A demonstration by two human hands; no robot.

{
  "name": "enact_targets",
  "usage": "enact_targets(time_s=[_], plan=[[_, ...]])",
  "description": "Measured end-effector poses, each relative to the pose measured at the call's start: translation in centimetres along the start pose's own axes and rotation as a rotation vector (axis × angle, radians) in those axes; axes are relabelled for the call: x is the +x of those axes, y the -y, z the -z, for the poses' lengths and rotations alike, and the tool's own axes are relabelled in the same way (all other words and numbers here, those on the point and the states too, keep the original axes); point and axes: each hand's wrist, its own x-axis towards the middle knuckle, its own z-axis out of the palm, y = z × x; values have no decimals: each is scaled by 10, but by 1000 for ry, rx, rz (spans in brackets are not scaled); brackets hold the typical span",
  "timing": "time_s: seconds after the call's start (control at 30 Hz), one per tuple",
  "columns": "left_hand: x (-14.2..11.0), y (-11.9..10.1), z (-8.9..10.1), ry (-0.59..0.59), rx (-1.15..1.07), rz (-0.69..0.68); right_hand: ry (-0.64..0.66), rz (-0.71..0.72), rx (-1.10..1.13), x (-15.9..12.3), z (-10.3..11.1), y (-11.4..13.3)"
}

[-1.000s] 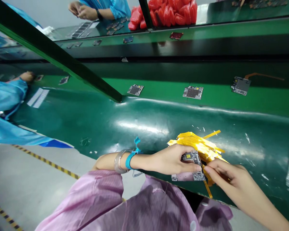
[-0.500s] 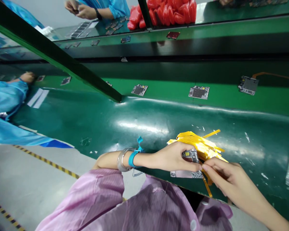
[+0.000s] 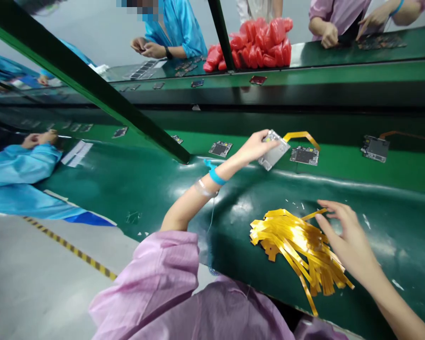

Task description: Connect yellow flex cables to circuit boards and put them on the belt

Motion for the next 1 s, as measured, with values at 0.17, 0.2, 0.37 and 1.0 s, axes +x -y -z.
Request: enact_targets(time_s=[0.17, 0.2, 0.37, 1.0], plan=[[85, 46, 30, -253, 389, 6, 354, 211, 35, 19, -40, 28], [89, 56, 40, -317, 453, 11, 405, 239, 25, 21, -47, 34], [59, 98, 105, -377, 654, 17, 510, 321, -28, 31, -81, 49], [17, 151, 201, -415, 1201, 396, 341, 185, 50, 16, -36, 39]])
